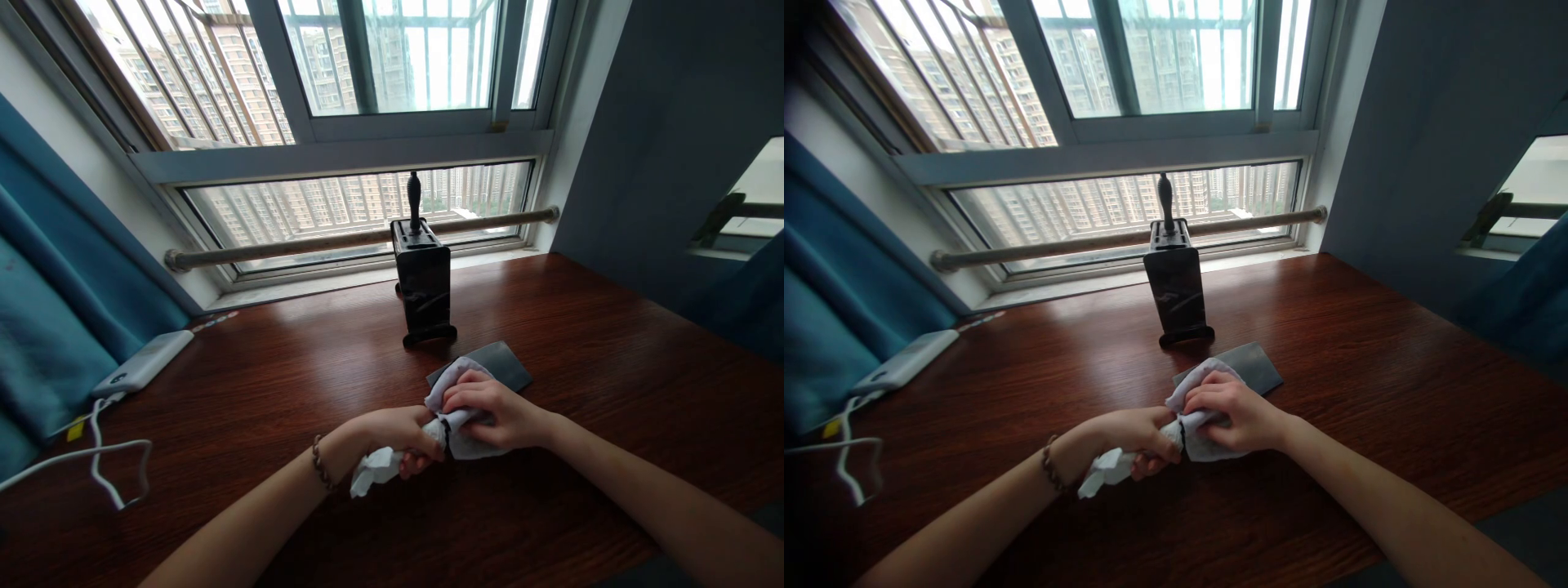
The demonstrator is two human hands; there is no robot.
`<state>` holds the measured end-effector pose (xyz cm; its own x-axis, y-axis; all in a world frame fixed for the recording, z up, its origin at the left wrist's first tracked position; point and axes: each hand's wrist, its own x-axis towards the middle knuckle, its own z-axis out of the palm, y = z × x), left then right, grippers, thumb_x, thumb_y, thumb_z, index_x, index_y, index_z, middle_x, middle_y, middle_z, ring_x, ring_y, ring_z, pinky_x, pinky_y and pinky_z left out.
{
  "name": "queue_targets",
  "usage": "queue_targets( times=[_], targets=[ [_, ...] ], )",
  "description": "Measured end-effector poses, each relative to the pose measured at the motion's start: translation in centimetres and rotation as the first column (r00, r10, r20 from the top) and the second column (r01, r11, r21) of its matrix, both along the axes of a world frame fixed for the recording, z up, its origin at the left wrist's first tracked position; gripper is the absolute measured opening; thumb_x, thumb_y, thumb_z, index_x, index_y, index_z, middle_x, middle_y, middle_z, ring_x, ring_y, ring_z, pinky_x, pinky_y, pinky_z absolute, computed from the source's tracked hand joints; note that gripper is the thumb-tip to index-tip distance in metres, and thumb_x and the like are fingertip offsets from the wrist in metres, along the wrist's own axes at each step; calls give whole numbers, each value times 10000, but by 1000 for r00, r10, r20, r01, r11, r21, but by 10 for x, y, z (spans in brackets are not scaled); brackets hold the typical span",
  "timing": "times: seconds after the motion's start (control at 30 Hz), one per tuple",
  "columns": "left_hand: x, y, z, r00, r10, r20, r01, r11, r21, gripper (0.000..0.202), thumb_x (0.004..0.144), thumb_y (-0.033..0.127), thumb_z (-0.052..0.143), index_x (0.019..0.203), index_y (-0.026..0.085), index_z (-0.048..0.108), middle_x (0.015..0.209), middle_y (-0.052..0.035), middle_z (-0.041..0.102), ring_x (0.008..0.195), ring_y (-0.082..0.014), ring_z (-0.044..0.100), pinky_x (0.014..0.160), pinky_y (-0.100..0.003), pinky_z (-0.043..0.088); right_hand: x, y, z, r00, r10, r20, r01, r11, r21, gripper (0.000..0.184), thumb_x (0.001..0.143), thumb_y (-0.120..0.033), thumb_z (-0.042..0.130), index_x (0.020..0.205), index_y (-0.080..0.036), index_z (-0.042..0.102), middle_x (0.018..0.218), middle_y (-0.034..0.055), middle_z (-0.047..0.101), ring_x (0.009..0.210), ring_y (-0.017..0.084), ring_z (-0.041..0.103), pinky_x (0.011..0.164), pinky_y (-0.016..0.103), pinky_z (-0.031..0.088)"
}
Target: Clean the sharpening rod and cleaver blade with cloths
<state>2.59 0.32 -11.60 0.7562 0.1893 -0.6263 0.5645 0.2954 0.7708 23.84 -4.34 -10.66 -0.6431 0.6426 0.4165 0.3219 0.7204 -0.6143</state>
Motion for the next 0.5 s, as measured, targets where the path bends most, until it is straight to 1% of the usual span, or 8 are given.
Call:
queue_targets(
  times=[0.07, 0.13, 0.2, 0.27, 0.33, 0.4, 0.47, 0.5],
  targets=[
    [0, 0, 0, 1000, -13, 3, 13, 1000, -3, 223, 639, 244, 666, 603, 125, 480, 460, 19, 505, 346, -89, 452, 344, -189, 399, 2, 1, 0, 1000, 7, -20, -7, 1000, -27, 297, 695, -49, 531, 947, -176, 623, 946, 12, 622, 886, 181, 493, 840, 309, 393],
    [0, 1, 0, 1000, -28, 9, 28, 1000, -7, 211, 641, 240, 660, 612, 126, 485, 457, 18, 505, 345, -89, 449, 339, -185, 396, 7, 3, -1, 1000, 5, -7, -5, 999, -47, 234, 670, -61, 491, 816, -178, 632, 821, 4, 628, 797, 173, 502, 808, 311, 387],
    [0, 1, 0, 999, -34, 18, 34, 999, -10, 195, 642, 233, 655, 636, 129, 490, 459, 20, 507, 347, -88, 446, 338, -181, 397, 12, 6, -2, 999, -3, 38, 5, 998, -59, 156, 657, -103, 474, 678, -181, 608, 685, -3, 601, 710, 165, 497, 786, 317, 372],
    [0, 1, 0, 999, -32, 24, 32, 999, -15, 186, 645, 228, 648, 656, 133, 488, 462, 23, 506, 349, -84, 438, 339, -178, 399, 19, 10, -4, 992, -46, 117, 53, 997, -57, 128, 641, -134, 461, 566, -180, 554, 587, -8, 543, 636, 151, 474, 764, 310, 358],
    [0, 1, 0, 999, -26, 27, 27, 999, -20, 184, 645, 225, 643, 669, 135, 484, 462, 26, 501, 348, -79, 425, 341, -178, 401, 28, 16, -6, 960, -152, 234, 166, 985, -41, 135, 615, -143, 462, 484, -174, 477, 549, -10, 487, 600, 140, 446, 740, 287, 348],
    [0, 0, 0, 999, -21, 28, 22, 1000, -22, 187, 642, 226, 640, 676, 136, 480, 460, 27, 497, 347, -76, 414, 342, -180, 401, 39, 23, -8, 896, -294, 334, 318, 948, -16, 166, 606, -148, 477, 447, -169, 435, 545, -5, 458, 589, 142, 426, 679, 273, 334],
    [0, 0, 1, 999, -19, 27, 19, 1000, -22, 188, 639, 228, 636, 677, 136, 476, 456, 28, 489, 347, -73, 404, 344, -181, 401, 51, 30, -10, 816, -441, 374, 477, 879, -2, 186, 618, -161, 487, 435, -174, 453, 530, 8, 441, 562, 153, 402, 587, 282, 287],
    [0, 0, 1, 1000, -19, 25, 20, 1000, -21, 188, 638, 228, 634, 676, 136, 474, 454, 29, 485, 348, -72, 399, 346, -182, 400, 58, 34, -12, 770, -517, 375, 558, 830, -1, 187, 624, -164, 487, 438, -178, 477, 517, 14, 434, 540, 157, 385, 553, 288, 252]
  ],
)
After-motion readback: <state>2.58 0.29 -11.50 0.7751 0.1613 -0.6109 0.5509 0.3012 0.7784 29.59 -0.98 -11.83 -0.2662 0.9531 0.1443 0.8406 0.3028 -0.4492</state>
